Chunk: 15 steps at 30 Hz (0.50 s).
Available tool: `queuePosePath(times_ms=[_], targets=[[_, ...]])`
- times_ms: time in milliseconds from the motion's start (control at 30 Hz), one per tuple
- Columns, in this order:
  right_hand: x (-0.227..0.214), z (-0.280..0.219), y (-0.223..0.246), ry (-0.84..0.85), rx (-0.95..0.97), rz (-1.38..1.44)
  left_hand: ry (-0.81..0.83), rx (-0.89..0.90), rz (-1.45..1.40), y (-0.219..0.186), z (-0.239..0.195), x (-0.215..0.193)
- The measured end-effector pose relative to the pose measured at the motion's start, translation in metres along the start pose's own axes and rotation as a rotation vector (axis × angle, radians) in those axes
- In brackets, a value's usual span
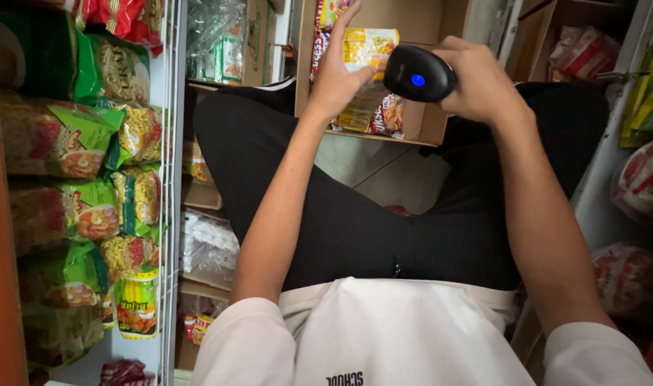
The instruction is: The person scans barcodes on snack packages and noodle packets using a handheld scanner, then places them into a cardboard box or back onto the shelves.
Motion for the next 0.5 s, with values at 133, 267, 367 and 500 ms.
queuePosePath(times_ms=[133, 267, 367, 500], targets=[[0.011, 0.008, -0.002, 0.009, 0.051, 0.365, 0.103, -0.235, -0.442, 0.01, 0.001, 0.007], [0.023, 0.013, 0.007, -0.084, 0.242, 0.838, 0.181, -0.247, -0.593, -0.01, 0.0, 0.01], [0.034, 0.011, 0.005, -0.199, 0.497, 1.245, 0.13, -0.081, -0.205, -0.031, -0.003, 0.005], [0.028, 0.014, -0.007, -0.287, 0.44, 1.156, 0.069, -0.068, 0.053, -0.033, -0.008, 0.008]])
Point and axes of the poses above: each hand's wrist, its own z-axis towards the middle knuckle, its own x-axis out of the palm, y = z × x, the point moved 8 cm from there along z, towards the middle knuckle, and after that the axes turned 10 degrees about -x, right-handed, at the moved point
